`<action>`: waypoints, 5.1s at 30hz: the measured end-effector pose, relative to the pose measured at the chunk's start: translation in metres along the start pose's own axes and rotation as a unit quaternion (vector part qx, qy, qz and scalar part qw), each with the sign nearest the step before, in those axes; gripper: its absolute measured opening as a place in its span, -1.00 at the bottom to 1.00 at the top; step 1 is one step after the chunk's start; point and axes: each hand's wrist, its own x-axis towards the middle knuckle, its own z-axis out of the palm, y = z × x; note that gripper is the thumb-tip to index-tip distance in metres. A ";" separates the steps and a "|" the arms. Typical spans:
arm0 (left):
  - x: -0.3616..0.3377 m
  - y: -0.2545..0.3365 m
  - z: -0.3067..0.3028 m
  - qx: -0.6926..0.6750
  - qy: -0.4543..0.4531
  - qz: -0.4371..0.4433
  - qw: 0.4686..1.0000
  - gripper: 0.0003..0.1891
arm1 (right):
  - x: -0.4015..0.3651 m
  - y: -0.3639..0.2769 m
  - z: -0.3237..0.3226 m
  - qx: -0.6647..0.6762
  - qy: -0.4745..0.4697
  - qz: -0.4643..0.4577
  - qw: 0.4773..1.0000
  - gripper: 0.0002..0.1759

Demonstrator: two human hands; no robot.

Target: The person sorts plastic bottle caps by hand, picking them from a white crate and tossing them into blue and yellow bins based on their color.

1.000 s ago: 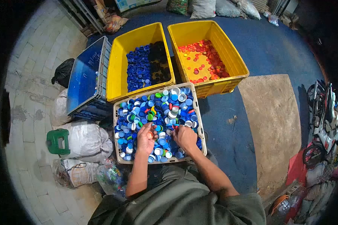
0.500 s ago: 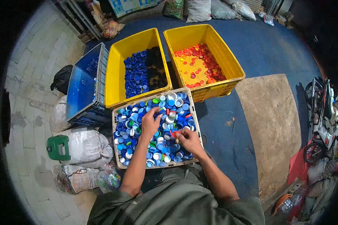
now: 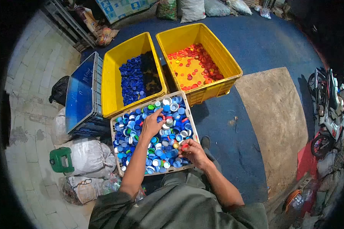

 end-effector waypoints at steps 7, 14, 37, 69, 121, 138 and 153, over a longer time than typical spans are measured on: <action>0.002 -0.003 0.001 0.031 -0.014 0.016 0.999 -0.51 | 0.006 -0.003 0.005 -0.017 -0.008 0.013 1.000 -0.81; 0.004 -0.005 -0.002 0.048 -0.024 0.003 0.999 -0.52 | 0.008 0.004 0.001 -0.020 0.000 0.028 0.999 -0.76; -0.059 0.019 -0.024 -0.478 0.084 -0.063 0.872 -0.35 | 0.043 0.014 0.009 -0.083 0.007 -0.004 0.997 -0.79; -0.188 0.053 -0.046 -0.307 0.156 -0.150 0.927 -0.73 | 0.050 0.041 0.077 -0.119 -0.122 0.217 0.961 -0.73; 0.135 0.107 0.062 -0.838 0.079 -0.296 0.452 -0.66 | 0.137 -0.173 -0.062 -0.006 0.105 -0.147 0.983 -0.74; 0.055 0.071 -0.010 -0.514 0.308 -0.221 0.769 -0.81 | 0.168 -0.182 -0.057 -0.106 0.108 -0.172 0.973 -0.55; -0.095 0.045 0.025 -0.245 0.249 -0.215 0.912 -0.77 | 0.073 -0.067 -0.002 -0.687 0.101 -0.310 0.649 -0.67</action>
